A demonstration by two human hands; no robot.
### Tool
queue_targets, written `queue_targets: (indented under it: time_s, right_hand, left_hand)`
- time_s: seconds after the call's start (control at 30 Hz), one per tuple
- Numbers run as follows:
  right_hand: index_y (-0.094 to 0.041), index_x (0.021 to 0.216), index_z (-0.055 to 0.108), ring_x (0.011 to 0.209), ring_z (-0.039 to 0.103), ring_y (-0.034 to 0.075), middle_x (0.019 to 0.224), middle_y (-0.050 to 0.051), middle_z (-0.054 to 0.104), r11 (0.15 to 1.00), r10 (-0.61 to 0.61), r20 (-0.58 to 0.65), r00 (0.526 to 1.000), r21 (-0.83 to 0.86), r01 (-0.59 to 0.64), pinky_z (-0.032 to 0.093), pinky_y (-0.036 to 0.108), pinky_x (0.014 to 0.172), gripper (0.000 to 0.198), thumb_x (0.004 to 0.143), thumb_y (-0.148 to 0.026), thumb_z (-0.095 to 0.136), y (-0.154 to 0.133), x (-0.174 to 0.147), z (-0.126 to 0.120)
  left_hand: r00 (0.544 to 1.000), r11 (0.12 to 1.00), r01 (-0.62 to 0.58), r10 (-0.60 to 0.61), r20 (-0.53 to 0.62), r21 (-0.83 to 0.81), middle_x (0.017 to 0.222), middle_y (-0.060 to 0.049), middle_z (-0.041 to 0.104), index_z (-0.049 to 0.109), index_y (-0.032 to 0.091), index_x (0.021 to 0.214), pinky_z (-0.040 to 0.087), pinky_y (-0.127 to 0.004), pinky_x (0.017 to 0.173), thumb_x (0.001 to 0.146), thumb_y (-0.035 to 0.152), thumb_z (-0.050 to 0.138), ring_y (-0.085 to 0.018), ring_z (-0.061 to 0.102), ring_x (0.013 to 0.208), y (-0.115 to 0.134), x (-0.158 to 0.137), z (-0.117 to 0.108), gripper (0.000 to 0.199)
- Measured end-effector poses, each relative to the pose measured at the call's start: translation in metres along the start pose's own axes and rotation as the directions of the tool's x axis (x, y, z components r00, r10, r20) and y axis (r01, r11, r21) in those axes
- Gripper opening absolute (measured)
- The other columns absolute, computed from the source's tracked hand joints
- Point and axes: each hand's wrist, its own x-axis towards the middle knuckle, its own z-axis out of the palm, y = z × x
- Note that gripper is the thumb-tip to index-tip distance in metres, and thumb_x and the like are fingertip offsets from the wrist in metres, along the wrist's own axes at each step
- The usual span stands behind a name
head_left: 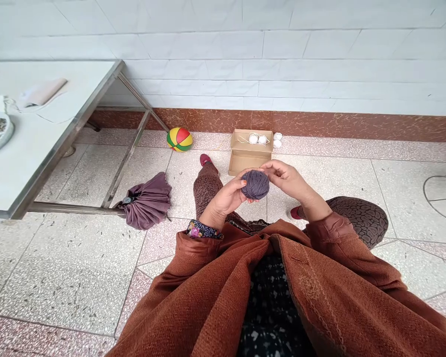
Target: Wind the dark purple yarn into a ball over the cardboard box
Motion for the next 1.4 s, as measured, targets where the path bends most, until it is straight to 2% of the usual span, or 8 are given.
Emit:
queue_targets:
  time_s: [0.1, 0.33, 0.57, 0.83, 1.0, 1.1, 1.2, 1.4]
  right_hand:
    - [-0.024, 0.117, 0.069, 0.068, 0.054, 0.015, 0.087, 0.0, 0.067, 0.997, 0.003, 0.102, 0.995, -0.077, 0.005, 0.043, 0.028, 0.066, 0.03, 0.088, -0.02, 0.065, 0.003, 0.0, 0.004]
    - [-0.02, 0.082, 0.065, 0.071, 0.054, 0.014, 0.081, 0.0, 0.062, 0.977, -0.038, 0.153, 0.987, -0.201, 0.069, 0.042, 0.028, 0.07, 0.005, 0.083, -0.015, 0.064, 0.003, 0.001, 0.003]
    - [-0.022, 0.094, 0.069, 0.081, 0.06, 0.018, 0.089, 0.002, 0.065, 0.948, 0.024, 0.145, 0.989, -0.318, 0.024, 0.045, 0.03, 0.076, 0.014, 0.082, -0.016, 0.072, 0.015, 0.001, 0.003]
    - [-0.024, 0.112, 0.066, 0.072, 0.06, 0.019, 0.082, 0.0, 0.066, 0.821, 0.309, 0.122, 0.943, -0.535, -0.199, 0.04, 0.03, 0.065, 0.036, 0.08, -0.014, 0.077, 0.029, -0.005, -0.002]
    - [-0.023, 0.109, 0.068, 0.075, 0.061, 0.019, 0.092, 0.003, 0.069, 0.878, 0.241, 0.135, 0.961, -0.452, -0.157, 0.045, 0.032, 0.071, 0.036, 0.076, -0.014, 0.08, 0.018, -0.003, -0.005]
    - [-0.023, 0.123, 0.066, 0.074, 0.061, 0.017, 0.112, 0.007, 0.07, 0.966, 0.084, 0.091, 0.992, -0.253, -0.058, 0.05, 0.034, 0.075, 0.043, 0.081, -0.015, 0.072, 0.007, -0.001, 0.002]
    - [-0.025, 0.135, 0.062, 0.079, 0.064, 0.018, 0.109, 0.005, 0.072, 0.997, -0.004, 0.104, 0.995, -0.079, 0.012, 0.053, 0.034, 0.076, 0.051, 0.085, -0.017, 0.067, -0.001, 0.001, 0.012]
    - [-0.02, 0.092, 0.07, 0.067, 0.064, 0.016, 0.079, 0.002, 0.07, 0.997, 0.073, 0.219, 0.973, -0.018, -0.071, 0.054, 0.03, 0.067, 0.014, 0.092, -0.025, 0.057, 0.003, 0.001, 0.019]
  left_hand:
    - [1.0, 1.0, 0.002, -0.002, 0.003, -0.016, 0.093, -0.008, 0.072, 0.055, 0.013, 0.143, 0.042, -0.025, 0.052, 0.076, 0.052, 0.072, -0.012, 0.058, 0.056, 0.0, 0.0, -0.001, 0.08]
    - [1.0, 0.999, 0.011, -0.012, -0.023, -0.044, 0.074, -0.001, 0.068, 0.061, 0.012, 0.133, 0.043, -0.026, 0.051, 0.075, 0.055, 0.073, -0.011, 0.053, 0.05, -0.003, -0.001, -0.005, 0.073]
    - [0.994, 0.997, -0.009, 0.0, -0.114, -0.082, 0.09, -0.008, 0.074, 0.062, 0.015, 0.129, 0.05, -0.028, 0.06, 0.073, 0.054, 0.072, -0.021, 0.07, 0.077, -0.001, -0.002, -0.006, 0.069]
    - [0.974, 0.996, -0.032, 0.011, -0.228, -0.088, 0.092, -0.008, 0.074, 0.066, 0.016, 0.11, 0.057, -0.031, 0.066, 0.073, 0.052, 0.071, -0.024, 0.072, 0.088, 0.004, -0.004, -0.008, 0.052]
    - [0.978, 0.998, -0.019, 0.005, -0.209, -0.066, 0.097, -0.01, 0.074, 0.066, 0.016, 0.113, 0.059, -0.033, 0.066, 0.073, 0.053, 0.07, -0.026, 0.073, 0.092, 0.0, -0.003, -0.005, 0.054]
    - [0.987, 0.998, -0.002, -0.007, -0.159, -0.057, 0.092, -0.009, 0.074, 0.066, 0.015, 0.117, 0.056, -0.031, 0.062, 0.073, 0.054, 0.07, -0.023, 0.072, 0.084, -0.002, -0.002, -0.004, 0.059]
    - [0.993, 0.998, 0.004, -0.01, -0.113, -0.057, 0.088, -0.008, 0.074, 0.066, 0.014, 0.118, 0.053, -0.029, 0.058, 0.073, 0.055, 0.072, -0.021, 0.07, 0.075, -0.003, -0.001, -0.004, 0.061]
    - [0.991, 0.995, -0.005, -0.008, -0.136, -0.096, 0.083, -0.006, 0.073, 0.067, 0.016, 0.104, 0.053, -0.029, 0.064, 0.076, 0.053, 0.074, -0.02, 0.071, 0.077, 0.003, -0.002, -0.004, 0.046]
